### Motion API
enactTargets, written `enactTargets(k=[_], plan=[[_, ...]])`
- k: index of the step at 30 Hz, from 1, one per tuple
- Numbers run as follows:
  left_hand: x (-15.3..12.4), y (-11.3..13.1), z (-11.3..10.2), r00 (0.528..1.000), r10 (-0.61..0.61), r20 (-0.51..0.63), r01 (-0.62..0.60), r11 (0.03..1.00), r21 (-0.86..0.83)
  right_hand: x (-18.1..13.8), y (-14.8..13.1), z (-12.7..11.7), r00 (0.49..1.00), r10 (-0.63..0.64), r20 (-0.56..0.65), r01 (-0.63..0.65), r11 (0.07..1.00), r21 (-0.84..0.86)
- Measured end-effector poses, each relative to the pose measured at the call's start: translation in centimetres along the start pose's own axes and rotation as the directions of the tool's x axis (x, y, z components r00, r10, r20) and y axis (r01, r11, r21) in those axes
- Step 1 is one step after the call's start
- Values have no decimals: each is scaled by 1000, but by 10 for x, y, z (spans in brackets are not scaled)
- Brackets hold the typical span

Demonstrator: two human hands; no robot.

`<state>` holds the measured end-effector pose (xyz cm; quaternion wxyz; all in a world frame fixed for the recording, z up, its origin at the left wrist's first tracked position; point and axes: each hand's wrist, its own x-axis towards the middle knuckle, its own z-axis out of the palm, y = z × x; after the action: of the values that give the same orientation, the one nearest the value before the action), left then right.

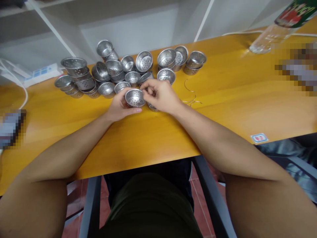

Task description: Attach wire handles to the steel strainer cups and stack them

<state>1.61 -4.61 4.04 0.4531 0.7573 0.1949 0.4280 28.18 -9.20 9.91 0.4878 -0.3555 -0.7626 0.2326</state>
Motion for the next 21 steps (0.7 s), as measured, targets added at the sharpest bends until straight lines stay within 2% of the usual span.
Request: enactTargets(k=[4, 9, 16, 21], plan=[[-1, -4, 0, 999, 41, 12, -41, 999, 25, 0, 2, 1, 1000, 18, -19, -19, 999, -37], [-3, -4, 1, 993, 116, 20, -117, 984, 137, -2, 2, 4, 999, -8, -41, 6, 999, -38], [-8, 0, 1, 989, 133, 61, -144, 955, 258, -6, -11, 12, 997, -75, -21, 73, 995, -61], [-9, 4, 4, 988, 131, 78, -148, 946, 288, -7, -14, 14, 998, -44, -46, 41, 997, -65]])
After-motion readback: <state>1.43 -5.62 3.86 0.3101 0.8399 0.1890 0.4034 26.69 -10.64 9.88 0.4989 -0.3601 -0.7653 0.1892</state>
